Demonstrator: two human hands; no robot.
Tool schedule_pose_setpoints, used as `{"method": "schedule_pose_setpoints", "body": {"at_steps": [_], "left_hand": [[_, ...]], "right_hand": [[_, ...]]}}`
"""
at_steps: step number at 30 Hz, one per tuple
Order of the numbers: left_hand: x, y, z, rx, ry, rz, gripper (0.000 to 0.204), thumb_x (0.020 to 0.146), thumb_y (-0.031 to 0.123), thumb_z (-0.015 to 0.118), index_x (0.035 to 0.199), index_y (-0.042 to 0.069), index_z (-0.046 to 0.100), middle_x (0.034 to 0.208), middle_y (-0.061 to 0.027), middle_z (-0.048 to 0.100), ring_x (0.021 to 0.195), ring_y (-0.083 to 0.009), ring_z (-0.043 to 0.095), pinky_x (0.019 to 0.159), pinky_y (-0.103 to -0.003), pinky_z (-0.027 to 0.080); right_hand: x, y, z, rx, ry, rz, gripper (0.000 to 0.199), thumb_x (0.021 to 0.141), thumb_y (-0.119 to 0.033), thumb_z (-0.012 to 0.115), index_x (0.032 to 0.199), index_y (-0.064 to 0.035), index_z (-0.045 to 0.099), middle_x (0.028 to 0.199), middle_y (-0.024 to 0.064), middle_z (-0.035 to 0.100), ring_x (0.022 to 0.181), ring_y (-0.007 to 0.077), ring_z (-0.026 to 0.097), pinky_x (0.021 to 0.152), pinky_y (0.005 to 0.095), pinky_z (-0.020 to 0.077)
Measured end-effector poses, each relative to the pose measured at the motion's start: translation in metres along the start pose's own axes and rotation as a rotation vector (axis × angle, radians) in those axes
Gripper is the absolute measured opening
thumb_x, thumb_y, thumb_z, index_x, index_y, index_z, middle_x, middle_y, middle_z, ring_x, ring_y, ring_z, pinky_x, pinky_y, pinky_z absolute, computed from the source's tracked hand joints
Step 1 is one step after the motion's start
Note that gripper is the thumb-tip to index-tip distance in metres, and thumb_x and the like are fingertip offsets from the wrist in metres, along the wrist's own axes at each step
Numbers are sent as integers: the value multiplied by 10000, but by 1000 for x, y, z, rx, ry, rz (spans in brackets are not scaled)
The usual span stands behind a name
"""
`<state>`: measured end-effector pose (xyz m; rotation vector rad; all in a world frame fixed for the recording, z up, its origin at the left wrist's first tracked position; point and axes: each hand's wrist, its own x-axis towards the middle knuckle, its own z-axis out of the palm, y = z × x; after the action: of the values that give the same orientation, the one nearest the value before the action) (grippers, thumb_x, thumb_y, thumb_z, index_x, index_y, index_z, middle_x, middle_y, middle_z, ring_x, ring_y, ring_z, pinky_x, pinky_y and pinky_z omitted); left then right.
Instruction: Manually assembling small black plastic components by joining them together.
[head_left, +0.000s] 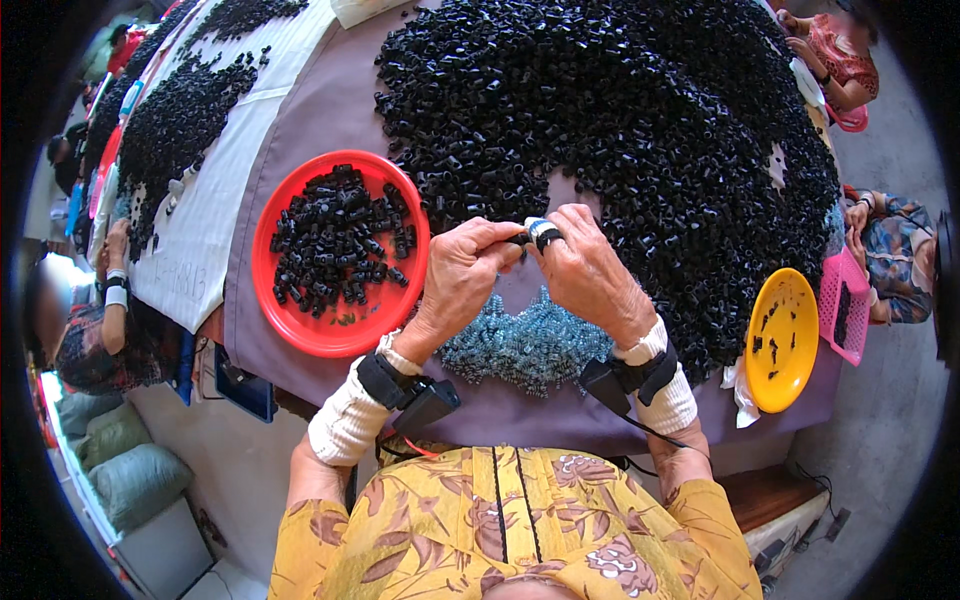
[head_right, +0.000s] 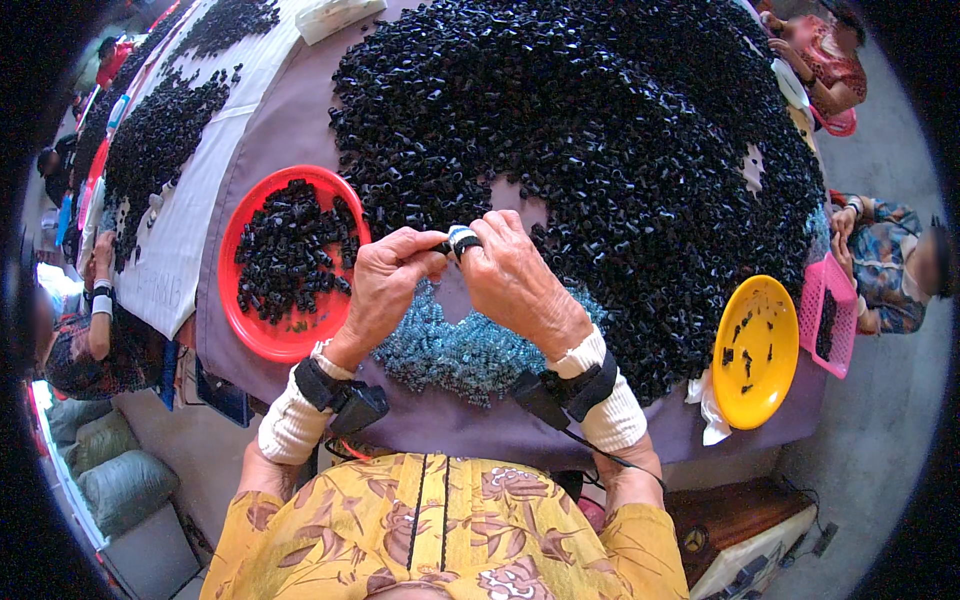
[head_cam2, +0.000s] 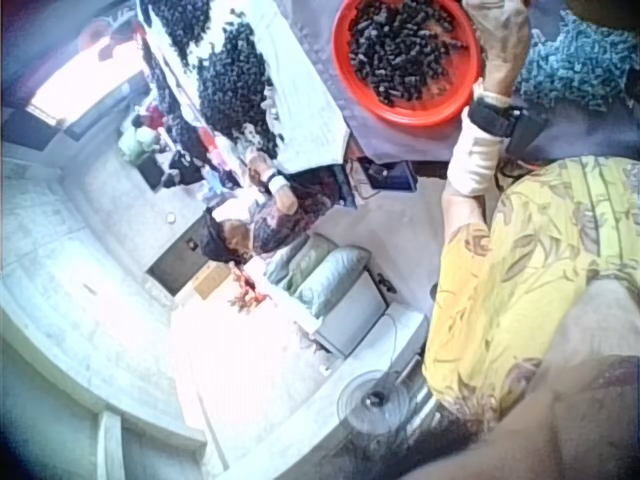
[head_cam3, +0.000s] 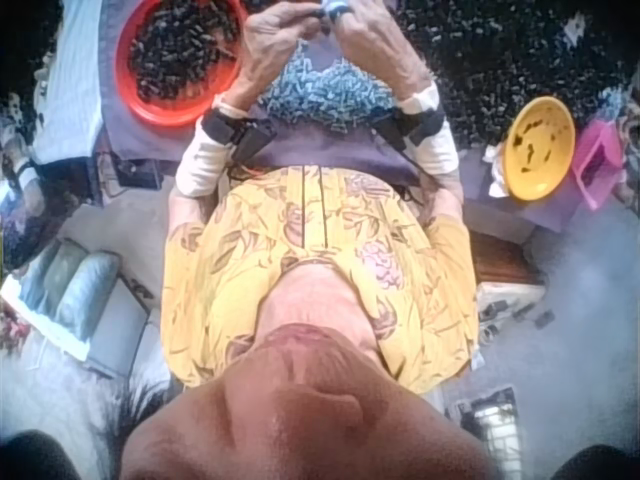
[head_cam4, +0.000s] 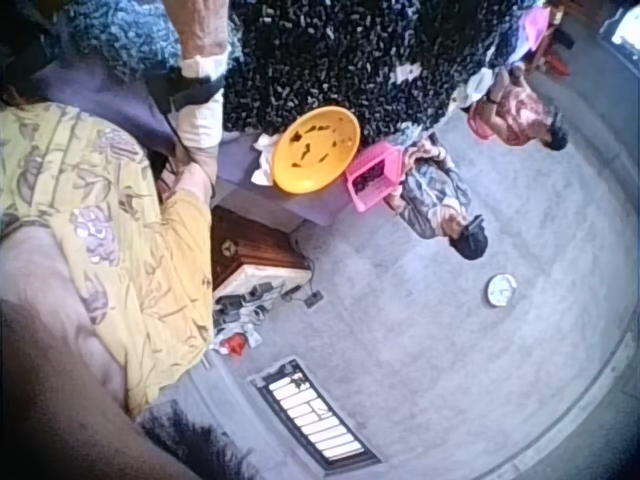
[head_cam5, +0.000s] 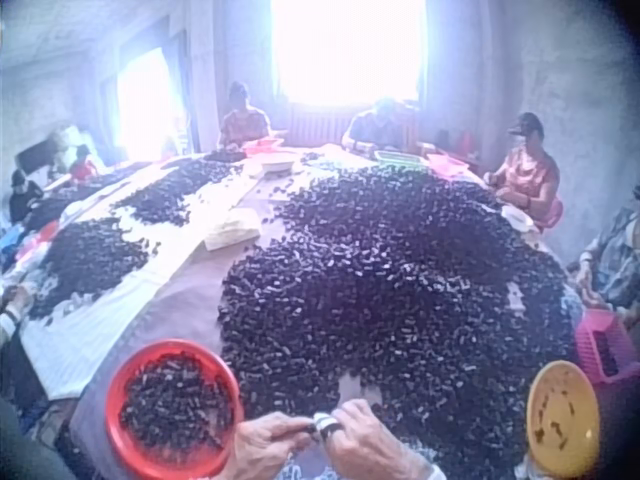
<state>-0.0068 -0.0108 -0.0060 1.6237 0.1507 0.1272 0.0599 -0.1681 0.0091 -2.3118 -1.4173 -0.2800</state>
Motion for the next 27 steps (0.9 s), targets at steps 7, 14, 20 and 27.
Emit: {"method": "schedule_pose_setpoints", "body": {"at_steps": [7, 14, 20, 27], "left_hand": [[5, -1, 1, -51, 30, 38, 214, 790, -21, 606, 994, 3, 666, 802, -37, 604, 699, -88, 558, 619, -211, 449], [3, 0, 0, 35, 17, 86, 213, 787, -17, 611, 988, 13, 672, 800, -42, 610, 706, -94, 552, 625, -220, 441], [3, 2, -4, 75, -19, 67, 231, 757, -62, 616, 978, -20, 666, 828, -32, 618, 759, -89, 560, 676, -214, 459], [2, 6, -7, 82, -67, -11, 219, 760, -56, 616, 973, -33, 663, 819, -34, 626, 740, -86, 572, 672, -206, 466]], "right_hand": [[5, -2, -4, -43, 43, 36, 89, 751, -29, 564, 794, 48, 578, 785, 146, 564, 802, 272, 530, 779, 373, 409], [5, -3, -8, -52, 14, 35, 87, 760, -54, 571, 781, 30, 566, 771, 135, 549, 796, 268, 527, 761, 368, 408], [3, 0, -5, -9, -28, 1, 66, 744, -38, 559, 762, 25, 551, 780, 139, 543, 806, 276, 528, 767, 378, 413], [2, 1, -5, -5, -48, -42, 66, 722, -14, 556, 771, 29, 565, 787, 138, 554, 811, 274, 534, 790, 382, 412]]}}
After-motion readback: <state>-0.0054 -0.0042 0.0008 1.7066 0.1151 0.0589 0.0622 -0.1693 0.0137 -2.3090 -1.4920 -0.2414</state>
